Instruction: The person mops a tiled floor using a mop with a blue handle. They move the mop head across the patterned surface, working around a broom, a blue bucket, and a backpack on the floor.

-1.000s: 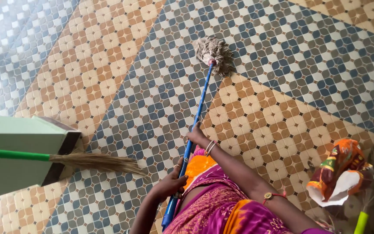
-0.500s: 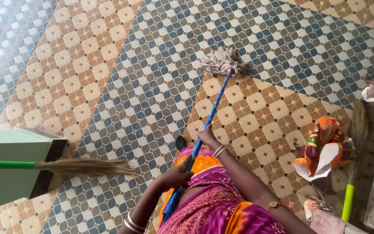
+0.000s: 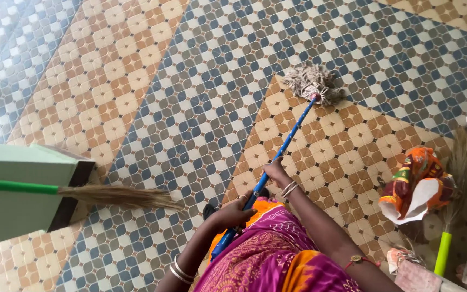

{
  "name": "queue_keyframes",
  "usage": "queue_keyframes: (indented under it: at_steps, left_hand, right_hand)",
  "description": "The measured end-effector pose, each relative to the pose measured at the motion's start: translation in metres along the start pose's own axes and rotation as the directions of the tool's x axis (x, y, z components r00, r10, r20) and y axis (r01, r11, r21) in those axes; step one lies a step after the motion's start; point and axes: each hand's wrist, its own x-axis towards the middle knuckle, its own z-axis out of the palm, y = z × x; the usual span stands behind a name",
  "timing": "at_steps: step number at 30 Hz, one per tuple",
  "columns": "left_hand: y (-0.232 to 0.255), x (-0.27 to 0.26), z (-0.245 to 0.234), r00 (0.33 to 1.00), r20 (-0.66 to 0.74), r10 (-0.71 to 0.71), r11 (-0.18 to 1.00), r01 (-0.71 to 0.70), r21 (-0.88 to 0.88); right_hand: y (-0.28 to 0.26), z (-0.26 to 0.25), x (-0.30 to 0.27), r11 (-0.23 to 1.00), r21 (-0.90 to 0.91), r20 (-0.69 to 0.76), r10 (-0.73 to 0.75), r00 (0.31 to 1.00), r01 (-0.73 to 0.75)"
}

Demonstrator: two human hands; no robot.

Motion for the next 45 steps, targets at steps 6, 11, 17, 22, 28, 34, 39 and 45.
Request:
queue_keyframes:
  at_steps: [6,11,17,22,28,34,39,45]
  left_hand:
    - [-0.055,-0.048,-0.030,0.998,-0.054,0.010,0.972,-0.023,-0.234]
    - [-0.098,-0.086,-0.051,0.993,-0.119,-0.024,0.933,-0.021,-0.360]
    - [-0.147,-0.139,-0.084,0.978,-0.199,-0.069,0.916,-0.017,-0.401]
    - [-0.191,-0.166,-0.099,0.959,-0.249,-0.138,0.879,0.003,-0.477]
    - [-0.229,-0.187,-0.102,0.930,-0.347,-0.119,0.806,-0.114,-0.581]
    - [-0.247,-0.210,-0.098,0.908,-0.388,-0.154,0.715,-0.168,-0.678]
    - [-0.255,-0.220,-0.085,0.897,-0.411,-0.162,0.673,-0.204,-0.711]
    - [-0.262,-0.213,-0.064,0.910,-0.394,-0.126,0.812,-0.134,-0.568]
  right_hand:
    - [-0.001,0.076,-0.015,0.997,-0.071,0.050,0.031,0.998,-0.027]
    - [-0.001,0.148,-0.019,0.991,-0.133,0.107,0.037,0.994,-0.023]
    - [0.004,0.235,-0.027,0.992,-0.123,0.281,0.021,0.959,0.014]
    - [0.009,0.299,-0.039,0.980,-0.155,0.385,-0.054,0.921,0.123]
    - [-0.004,0.367,-0.050,0.938,-0.340,0.332,0.054,0.942,0.066]
    - [-0.003,0.418,-0.058,0.841,-0.504,0.421,0.043,0.906,0.195]
    - [-0.008,0.443,-0.073,0.778,-0.573,0.473,0.058,0.879,0.257]
    - [0.011,0.428,-0.096,0.790,-0.548,0.474,0.023,0.880,0.275]
